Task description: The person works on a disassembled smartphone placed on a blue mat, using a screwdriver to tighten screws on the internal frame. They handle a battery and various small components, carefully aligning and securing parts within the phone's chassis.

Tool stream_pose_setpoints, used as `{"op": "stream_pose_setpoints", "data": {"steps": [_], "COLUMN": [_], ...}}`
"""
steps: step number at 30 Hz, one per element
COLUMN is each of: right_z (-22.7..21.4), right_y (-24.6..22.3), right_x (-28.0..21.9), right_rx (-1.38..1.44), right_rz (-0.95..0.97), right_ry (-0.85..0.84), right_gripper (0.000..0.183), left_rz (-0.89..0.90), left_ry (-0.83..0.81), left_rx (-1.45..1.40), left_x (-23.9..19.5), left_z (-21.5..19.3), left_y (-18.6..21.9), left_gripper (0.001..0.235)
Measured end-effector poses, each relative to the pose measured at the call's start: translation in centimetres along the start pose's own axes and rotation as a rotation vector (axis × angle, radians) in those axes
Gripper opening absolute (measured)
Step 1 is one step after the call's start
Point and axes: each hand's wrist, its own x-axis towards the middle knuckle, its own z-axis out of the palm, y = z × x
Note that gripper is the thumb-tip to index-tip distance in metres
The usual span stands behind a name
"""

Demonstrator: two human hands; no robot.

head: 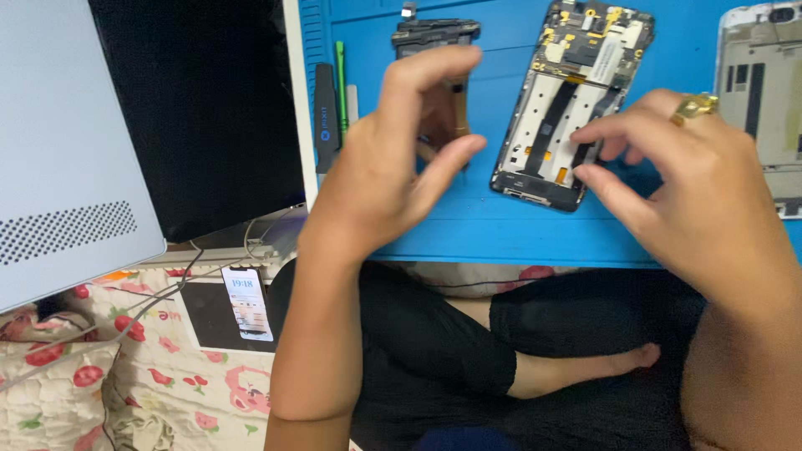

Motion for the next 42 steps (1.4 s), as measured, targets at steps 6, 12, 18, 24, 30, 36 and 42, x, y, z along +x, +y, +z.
{"op": "stream_pose_setpoints", "data": {"steps": [6, 12, 18, 24, 30, 36, 42], "right_z": [0.3, 0.4, 0.7, 0.8, 0.1, 1.1, 2.2], "right_y": [-1.7, -3.0, -3.0, -2.8, -3.9, -3.7, -4.1], "right_x": [-0.2, 0.0, 0.3, 0.1, 0.7, 0.8, 0.6], "right_rx": [0.077, 0.142, 0.121, 0.107, 0.176, 0.210, 0.199], "right_rz": [-0.022, -0.031, -0.092, -0.084, -0.119, -0.167, -0.130], "right_ry": [0.144, 0.203, 0.194, 0.209, 0.190, 0.188, 0.236], "right_gripper": [0.012, 0.016, 0.010, 0.010, 0.004, 0.023, 0.022], "left_rz": [-0.074, -0.055, -0.067, -0.063, -0.076, -0.033, -0.054], "left_ry": [-0.090, -0.061, -0.040, -0.085, 0.154, 0.284, 0.359], "left_rx": [-0.048, -0.201, -0.129, -0.123, -0.237, -0.382, -0.423], "left_x": [0.5, 0.5, 0.5, 0.6, 0.4, 0.1, 0.2], "left_z": [1.3, 1.3, 1.5, 1.5, 2.2, 4.0, 4.5], "left_y": [-0.1, 0.5, 0.3, 0.7, 1.4, 1.5, 2.0], "left_gripper": [0.060, 0.059, 0.056, 0.057, 0.060, 0.064, 0.067]}}
